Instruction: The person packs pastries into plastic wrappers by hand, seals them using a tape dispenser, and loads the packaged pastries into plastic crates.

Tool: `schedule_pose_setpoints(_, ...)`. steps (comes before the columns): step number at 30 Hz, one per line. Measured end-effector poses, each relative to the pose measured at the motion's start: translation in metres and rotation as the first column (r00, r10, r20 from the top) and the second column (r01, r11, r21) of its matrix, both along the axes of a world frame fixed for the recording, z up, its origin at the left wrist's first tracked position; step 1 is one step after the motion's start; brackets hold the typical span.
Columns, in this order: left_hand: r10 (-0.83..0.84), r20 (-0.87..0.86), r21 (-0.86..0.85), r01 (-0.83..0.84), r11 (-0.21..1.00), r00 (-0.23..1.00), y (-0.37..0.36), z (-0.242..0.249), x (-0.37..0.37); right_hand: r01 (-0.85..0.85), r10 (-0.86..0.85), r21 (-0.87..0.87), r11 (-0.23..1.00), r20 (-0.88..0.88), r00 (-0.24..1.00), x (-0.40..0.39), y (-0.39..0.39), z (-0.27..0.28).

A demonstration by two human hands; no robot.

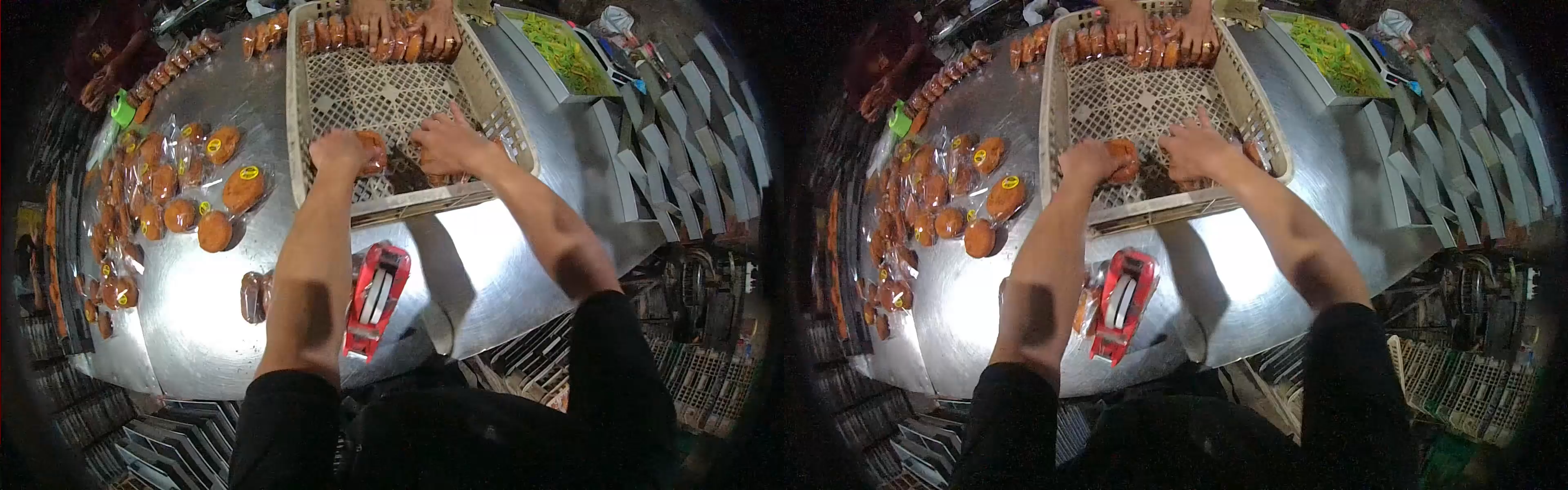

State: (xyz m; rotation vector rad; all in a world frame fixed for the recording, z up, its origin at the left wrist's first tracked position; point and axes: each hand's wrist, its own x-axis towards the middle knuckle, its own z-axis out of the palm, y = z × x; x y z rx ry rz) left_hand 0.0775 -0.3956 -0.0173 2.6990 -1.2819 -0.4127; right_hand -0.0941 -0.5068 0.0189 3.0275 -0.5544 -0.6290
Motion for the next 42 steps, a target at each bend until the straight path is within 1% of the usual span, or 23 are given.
schedule_pose_setpoints(3,-0.015,-0.057,0.120,0.021,0.993,0.998,-0.014,-0.018,-0.011,-0.047,0.039,0.058,0.997,0.126,0.991,-0.048,-0.023,0.002)
schedule_pose_setpoints(5,0.027,-0.071,-0.016,-0.028,0.999,0.997,-0.014,0.004,-0.036,-0.099,0.085,0.063,0.993,0.194,0.977,-0.069,-0.034,0.000)
schedule_pose_setpoints(6,0.046,-0.086,-0.070,-0.052,0.996,0.995,-0.017,0.005,-0.046,-0.062,0.014,0.296,0.953,0.162,0.987,-0.070,-0.045,0.003)
schedule_pose_setpoints(7,0.051,-0.071,-0.058,-0.055,0.997,0.996,-0.022,0.009,-0.052,-0.071,0.016,0.307,0.949,0.176,0.984,-0.071,-0.049,-0.003)
schedule_pose_setpoints(9,-0.055,-0.514,-0.109,-0.002,0.994,0.856,-0.031,0.020,-0.065,-0.163,0.105,0.225,0.961,0.250,0.963,-0.074,-0.051,-0.015)
schedule_pose_setpoints(11,-0.046,-0.524,-0.192,-0.066,0.979,0.850,-0.022,0.036,-0.078,-0.215,0.123,0.256,0.943,0.335,0.934,-0.073,-0.050,-0.016)
schedule_pose_setpoints(13,-0.099,-0.494,-0.140,0.034,0.990,0.864,-0.010,0.053,-0.069,-0.243,0.067,0.309,0.919,0.487,0.871,-0.076,-0.041,-0.004)
schedule_pose_setpoints(15,-0.061,-0.466,-0.187,-0.031,0.982,0.883,-0.009,0.043,-0.067,-0.197,0.012,0.392,0.899,0.427,0.904,-0.076,-0.046,-0.005)
schedule_pose_setpoints(17,-0.195,-0.583,-0.068,0.191,0.979,0.789,-0.011,0.031,-0.073,-0.187,0.153,0.086,0.979,0.299,0.942,-0.084,-0.048,-0.021)
schedule_pose_setpoints(18,-0.297,-0.416,-0.167,0.249,0.954,0.860,-0.014,0.012,-0.079,-0.095,0.089,0.052,0.994,0.112,0.990,-0.081,-0.048,-0.003)
schedule_pose_setpoints(19,-0.301,-0.418,-0.172,0.251,0.953,0.857,-0.018,-0.005,-0.073,-0.092,0.086,0.048,0.995,0.108,0.990,-0.083,-0.054,0.020)
schedule_pose_setpoints(21,-0.257,-0.372,-0.081,0.245,0.966,0.892,-0.018,0.012,-0.078,-0.080,0.022,0.307,0.948,0.188,0.982,-0.092,-0.059,0.071)
schedule_pose_setpoints(23,-0.306,-0.474,-0.152,0.266,0.952,0.826,-0.012,0.013,-0.066,-0.111,-0.142,0.525,0.844,0.418,0.897,-0.111,-0.037,0.102)
schedule_pose_setpoints(25,-0.287,-0.377,-0.102,0.268,0.958,0.881,-0.008,-0.004,-0.048,-0.234,-0.037,0.402,0.885,0.561,0.827,-0.121,0.017,0.110)
schedule_pose_setpoints(27,-0.290,-0.308,-0.420,0.144,0.896,0.906,0.031,0.048,-0.043,-0.331,-0.124,0.613,0.718,0.580,0.805,-0.124,0.096,0.106)
schedule_pose_setpoints(29,-0.327,-0.264,-0.601,0.110,0.792,0.908,0.089,0.082,-0.014,-0.269,-0.174,0.751,0.603,0.453,0.874,-0.115,0.168,0.105)
schedule_pose_setpoints(31,-0.208,-0.257,-0.187,0.162,0.969,0.944,0.160,0.137,0.013,-0.215,-0.137,0.625,0.751,0.466,0.874,-0.094,0.221,0.089)
schedule_pose_setpoints(33,-0.285,-0.245,0.058,0.308,0.950,0.926,0.224,0.138,0.039,-0.131,-0.088,0.321,0.938,0.585,0.806,-0.064,0.259,0.060)
schedule_pose_setpoints(35,-0.485,-0.064,0.071,0.489,0.870,0.872,0.283,0.080,0.046,-0.045,-0.016,0.087,0.995,0.599,0.801,-0.035,0.283,0.031)
schedule_pose_setpoints(38,-0.564,0.017,0.176,0.553,0.814,0.826,0.296,0.050,0.023,0.046,0.010,-0.139,0.989,0.373,0.928,0.003,0.304,0.002)
schedule_pose_setpoints(40,-0.615,0.072,0.137,0.603,0.786,0.785,0.302,0.031,0.033,-0.010,0.010,-0.012,1.000,-0.029,1.000,0.029,0.304,-0.008)
schedule_pose_setpoints(41,-0.637,0.023,0.119,0.631,0.767,0.770,0.305,0.020,0.039,-0.015,0.014,-0.027,1.000,-0.032,0.999,0.035,0.298,-0.009)
schedule_pose_setpoints(42,-0.657,-0.030,0.100,0.656,0.748,0.753,0.307,0.019,0.043,-0.125,0.119,0.052,0.991,0.106,0.987,0.037,0.289,-0.008)
